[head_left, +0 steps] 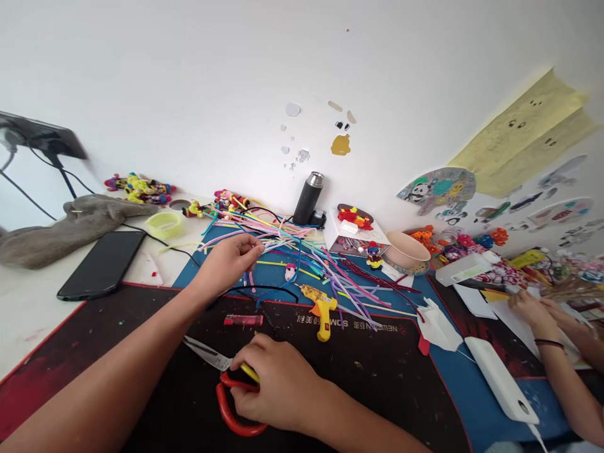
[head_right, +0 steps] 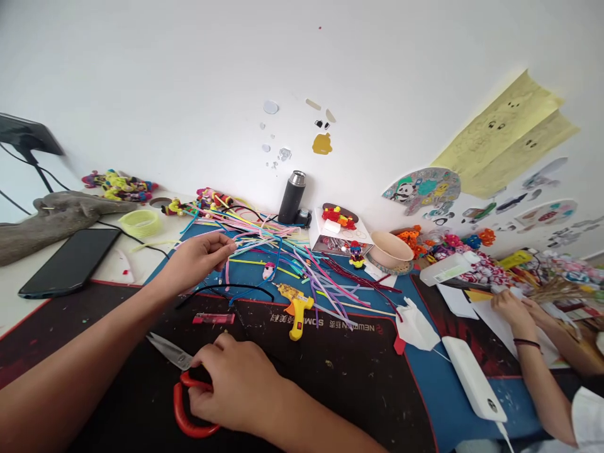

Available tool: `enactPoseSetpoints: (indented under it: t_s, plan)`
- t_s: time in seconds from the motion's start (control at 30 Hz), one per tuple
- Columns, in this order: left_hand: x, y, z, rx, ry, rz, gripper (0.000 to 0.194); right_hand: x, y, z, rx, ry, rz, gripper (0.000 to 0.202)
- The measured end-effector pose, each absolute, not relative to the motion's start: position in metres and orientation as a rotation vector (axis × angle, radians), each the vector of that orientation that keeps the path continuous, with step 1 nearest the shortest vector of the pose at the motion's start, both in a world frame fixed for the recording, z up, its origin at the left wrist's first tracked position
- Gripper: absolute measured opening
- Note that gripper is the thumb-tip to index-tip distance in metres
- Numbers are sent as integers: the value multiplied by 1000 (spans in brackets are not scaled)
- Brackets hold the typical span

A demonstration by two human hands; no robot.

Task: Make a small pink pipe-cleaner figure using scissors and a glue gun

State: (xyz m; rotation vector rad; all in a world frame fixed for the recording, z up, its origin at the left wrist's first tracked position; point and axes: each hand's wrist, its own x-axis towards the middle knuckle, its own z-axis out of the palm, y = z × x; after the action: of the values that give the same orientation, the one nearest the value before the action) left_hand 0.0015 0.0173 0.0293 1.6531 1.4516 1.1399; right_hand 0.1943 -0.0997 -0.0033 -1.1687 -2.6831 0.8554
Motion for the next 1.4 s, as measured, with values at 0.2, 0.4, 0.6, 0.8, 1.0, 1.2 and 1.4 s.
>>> enactPoseSetpoints:
  t_s: [0.2,0.4,0.6,0.8,1.0,1.2,1.4]
  plan:
    - [0,19,27,1723,1514,1075,42,207,-96,-8,-1271,-2148,1543,32]
    - [-1,22,21,1749,1562,1049,43,209,-94,-9,-1246,-1959,1982,65]
    - [0,22,22,1745,1580,1025,43,210,-97,-2,-952,-2513,1544,62]
    - [-7,25,20,1729,1589,1036,42,207,-102,-2,-918,-2678,1386,51]
    - [-30,30,25,1628,1609,1174,36,216,-100,-5,-1167,-2090,1810,41]
    - [-33,24,47,1460,1742,1302,38,247,-98,-10,-844,-1148,2279,69]
    - [-17,22,44,1615,1743,1211,40,257,-92,-42,-640,-864,2203,68]
